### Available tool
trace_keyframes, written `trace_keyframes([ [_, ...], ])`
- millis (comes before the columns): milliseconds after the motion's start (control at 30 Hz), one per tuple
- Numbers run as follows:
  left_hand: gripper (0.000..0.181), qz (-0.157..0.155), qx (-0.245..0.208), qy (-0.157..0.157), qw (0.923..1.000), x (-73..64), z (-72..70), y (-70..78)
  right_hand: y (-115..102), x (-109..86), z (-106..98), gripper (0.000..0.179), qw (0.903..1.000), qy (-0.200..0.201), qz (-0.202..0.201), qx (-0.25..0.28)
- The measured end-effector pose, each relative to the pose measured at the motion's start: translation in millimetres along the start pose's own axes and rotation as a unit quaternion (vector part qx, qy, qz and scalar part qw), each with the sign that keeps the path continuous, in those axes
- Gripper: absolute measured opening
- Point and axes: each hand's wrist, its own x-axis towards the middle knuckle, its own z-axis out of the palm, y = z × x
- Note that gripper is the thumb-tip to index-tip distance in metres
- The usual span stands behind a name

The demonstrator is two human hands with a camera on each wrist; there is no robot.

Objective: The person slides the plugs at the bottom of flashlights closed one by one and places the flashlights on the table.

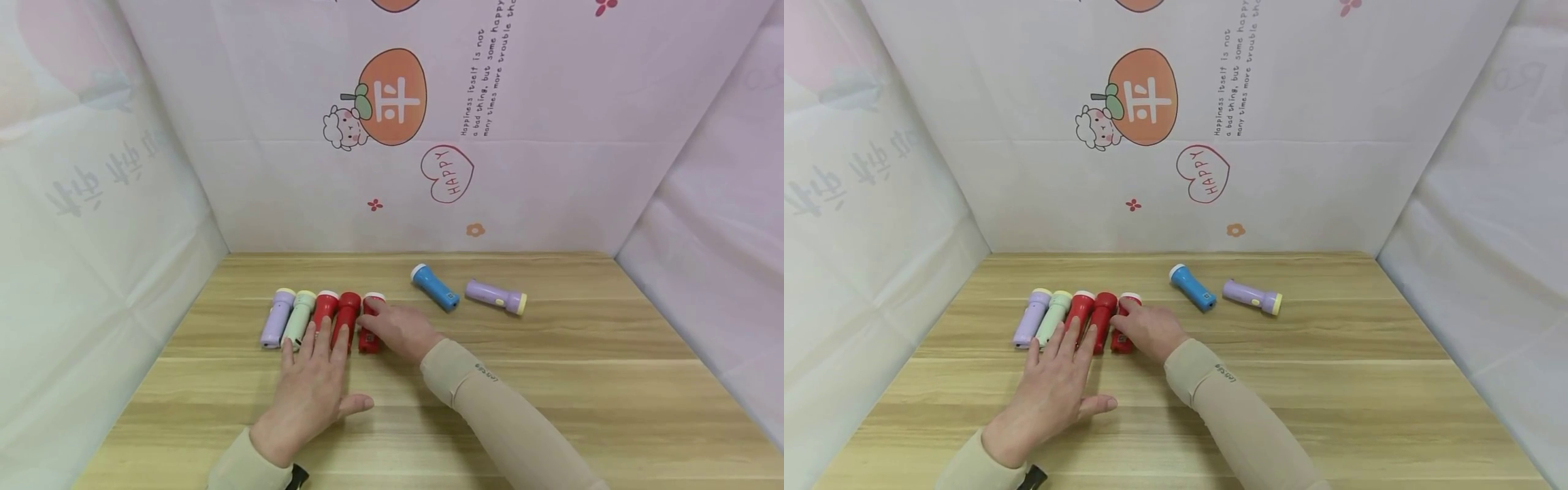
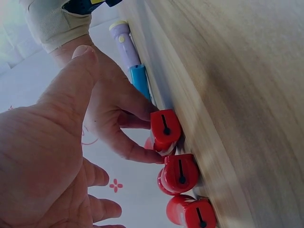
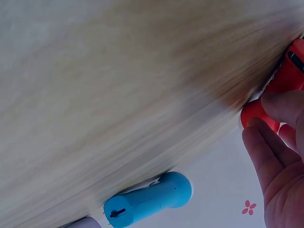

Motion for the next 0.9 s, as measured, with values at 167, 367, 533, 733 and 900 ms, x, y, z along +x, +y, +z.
trace_keyframes([
  [167, 0.122, 0.0, -0.002, 0.001, 1.0, -0.6, 0.2, -0.4, 1.1, 0.1, -0.5, 0.046, 1.0, -0.007, 0.001, 0.006],
  [367, 0.122, -0.001, -0.005, -0.001, 1.0, -0.6, 0.8, -0.7, 3.6, -0.2, -4.9, 0.054, 0.9994, -0.025, 0.02, 0.013],
  [533, 0.122, -0.001, -0.005, -0.004, 1.0, -1.2, 0.4, -0.5, 11.3, -0.6, -9.8, 0.057, 0.9933, -0.04, 0.084, 0.069],
  [733, 0.122, -0.002, -0.008, -0.007, 0.9999, -1.8, 0.3, 0.1, 25.9, -1.0, -10.6, 0.037, 0.9888, -0.001, 0.141, 0.048],
  [900, 0.122, 0.0, -0.008, -0.002, 1.0, -2.5, 1.2, 0.5, 40.8, -5.4, -10.1, 0.029, 0.9813, 0.018, 0.185, 0.048],
])
